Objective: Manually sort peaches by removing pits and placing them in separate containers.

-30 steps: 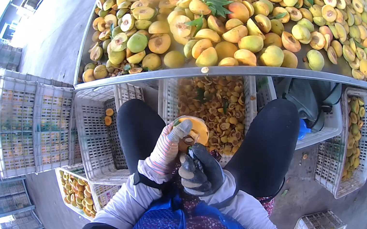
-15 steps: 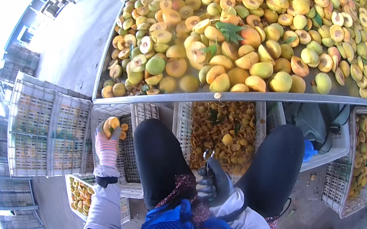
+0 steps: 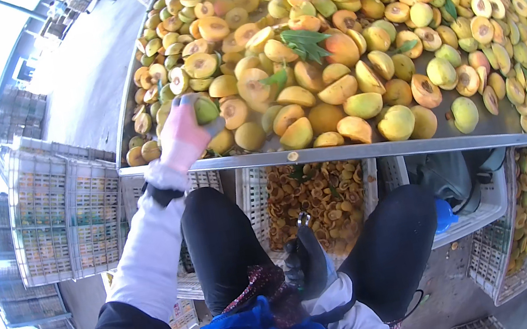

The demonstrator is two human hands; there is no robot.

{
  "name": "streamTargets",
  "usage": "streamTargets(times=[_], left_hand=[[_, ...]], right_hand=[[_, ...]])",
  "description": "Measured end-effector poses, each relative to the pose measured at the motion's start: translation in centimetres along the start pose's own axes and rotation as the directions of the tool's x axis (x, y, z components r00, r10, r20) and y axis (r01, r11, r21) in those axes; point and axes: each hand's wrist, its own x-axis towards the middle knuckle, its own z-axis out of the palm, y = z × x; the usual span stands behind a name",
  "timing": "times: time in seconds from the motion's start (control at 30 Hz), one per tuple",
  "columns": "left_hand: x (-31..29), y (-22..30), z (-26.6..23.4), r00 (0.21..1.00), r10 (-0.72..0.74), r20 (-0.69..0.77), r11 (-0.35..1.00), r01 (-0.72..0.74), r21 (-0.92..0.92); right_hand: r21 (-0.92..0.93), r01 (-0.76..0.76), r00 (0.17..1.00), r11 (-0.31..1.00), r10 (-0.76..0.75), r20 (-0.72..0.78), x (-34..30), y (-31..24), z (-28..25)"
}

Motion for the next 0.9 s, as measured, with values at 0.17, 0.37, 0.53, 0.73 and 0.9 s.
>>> streamTargets(times=[0.17, 0.37, 0.53, 0.73, 0.9], left_hand=[[-10.7, 3.0, -0.4, 0.884, 0.419, 0.206, 0.666, -0.145, -0.732], [-16.2, 5.3, -0.1, 0.867, 0.217, 0.449, 0.149, 0.425, -0.893], [-16.4, 4.1, -0.6, 0.789, 0.066, 0.611, 0.117, 0.602, -0.79], [-19.8, 6.3, 0.7, 0.871, -0.255, 0.421, -0.001, 0.435, -0.901], [-21.5, 8.2, 1.5, 0.884, -0.375, 0.279, 0.025, 0.31, -0.95]], right_hand=[[-0.057, 0.152, 0.988, 0.987, -0.152, 0.009, -1.1, -2.3, 4.7], [-0.254, 0.279, 0.956, 0.926, -0.293, -0.017, -1.9, -3.7, 6.0], [-0.613, 0.291, 0.947, 0.735, -0.314, 0.073, -2.3, -3.0, 6.2], [-0.907, 0.285, 0.549, -0.309, -0.723, 0.419, -3.6, 2.1, 5.3], [-0.911, 0.227, 0.427, -0.345, -0.805, 0.411, -3.4, 4.1, 4.5]])
